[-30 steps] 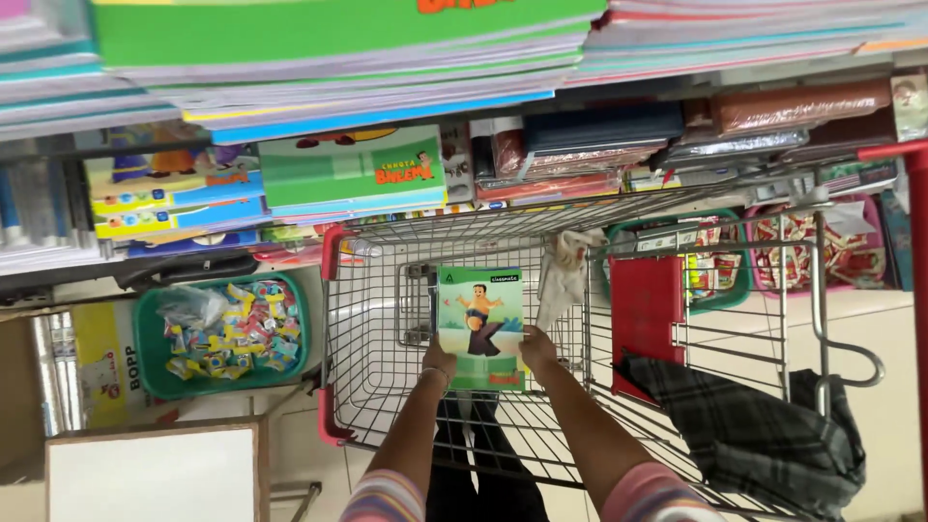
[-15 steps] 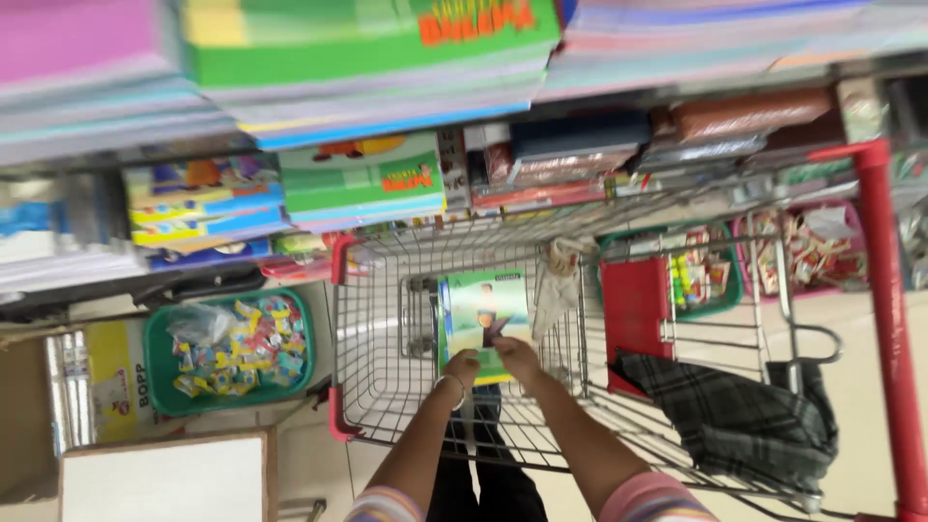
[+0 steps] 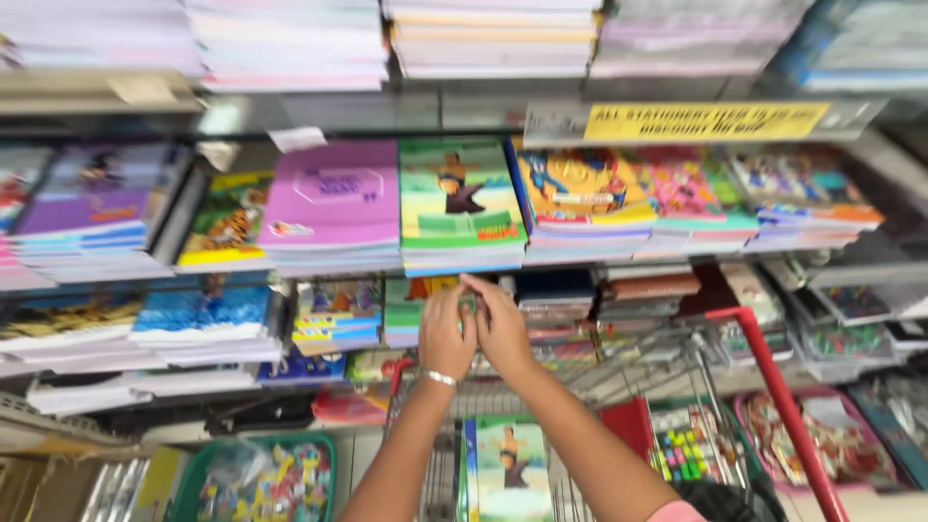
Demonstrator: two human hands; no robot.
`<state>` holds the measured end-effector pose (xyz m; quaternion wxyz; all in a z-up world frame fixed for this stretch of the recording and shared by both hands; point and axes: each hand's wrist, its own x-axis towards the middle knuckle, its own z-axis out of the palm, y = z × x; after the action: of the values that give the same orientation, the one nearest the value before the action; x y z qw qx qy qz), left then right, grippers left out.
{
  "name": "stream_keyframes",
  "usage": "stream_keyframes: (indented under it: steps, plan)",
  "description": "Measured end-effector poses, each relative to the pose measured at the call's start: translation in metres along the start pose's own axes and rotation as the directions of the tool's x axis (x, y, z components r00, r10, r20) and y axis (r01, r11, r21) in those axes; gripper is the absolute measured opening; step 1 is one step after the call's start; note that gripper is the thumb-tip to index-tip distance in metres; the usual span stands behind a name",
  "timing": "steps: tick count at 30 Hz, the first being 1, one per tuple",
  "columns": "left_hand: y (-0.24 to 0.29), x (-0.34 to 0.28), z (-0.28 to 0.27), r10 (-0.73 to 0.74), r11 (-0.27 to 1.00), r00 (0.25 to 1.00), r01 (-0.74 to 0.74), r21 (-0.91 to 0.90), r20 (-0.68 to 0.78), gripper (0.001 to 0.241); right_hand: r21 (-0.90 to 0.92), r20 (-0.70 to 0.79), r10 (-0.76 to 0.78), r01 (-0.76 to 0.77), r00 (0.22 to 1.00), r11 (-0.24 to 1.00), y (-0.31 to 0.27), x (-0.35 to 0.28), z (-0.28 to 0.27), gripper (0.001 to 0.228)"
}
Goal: Selecting and placing various notebooks and stationery items into a shopping cart in a convenience store.
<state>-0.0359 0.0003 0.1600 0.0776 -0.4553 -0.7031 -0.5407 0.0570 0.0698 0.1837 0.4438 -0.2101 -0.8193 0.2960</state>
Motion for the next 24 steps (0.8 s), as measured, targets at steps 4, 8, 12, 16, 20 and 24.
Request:
stream_keyframes:
  steps: [4,8,12,16,20,24]
  plan:
    - [0.026,0.072,-0.040,0.294,0.911,0.956,-0.285,0.300,0.013,0.047,-0.333,0.043,-0.268,0.267,0.962,0.904,-0.043,0.074,-0.019,0.056]
    - [-0.028,0.087,-0.017,0.352,0.766,0.926,-0.370,0.526,0.139,0.061,-0.570,0.164,-0.366,0.391,0.916,0.723,-0.002,0.082,-0.009,0.067]
    - [0.000,0.045,-0.033,0.276,0.778,0.952,-0.304,0.550,0.137,0.058,-0.664,0.134,-0.376,0.365,0.917,0.653,-0.003,0.042,-0.016,0.054]
    - [0.028,0.008,-0.058,0.028,0.984,0.984,0.003,0.178,-0.176,0.037,-0.503,-0.073,-0.123,0.070,0.990,0.861,-0.050,0.010,-0.049,0.043]
    - [0.003,0.027,-0.056,-0.397,0.896,0.878,0.307,-0.322,-0.268,0.040,-0.210,-0.394,-0.047,-0.040,0.918,0.977,0.010,0.010,-0.039,0.033]
    - [-0.003,0.019,-0.061,-0.624,0.556,0.776,0.519,-0.649,0.086,0.044,0.497,-0.162,0.512,-0.378,0.843,0.781,-0.006,0.012,-0.042,0.060]
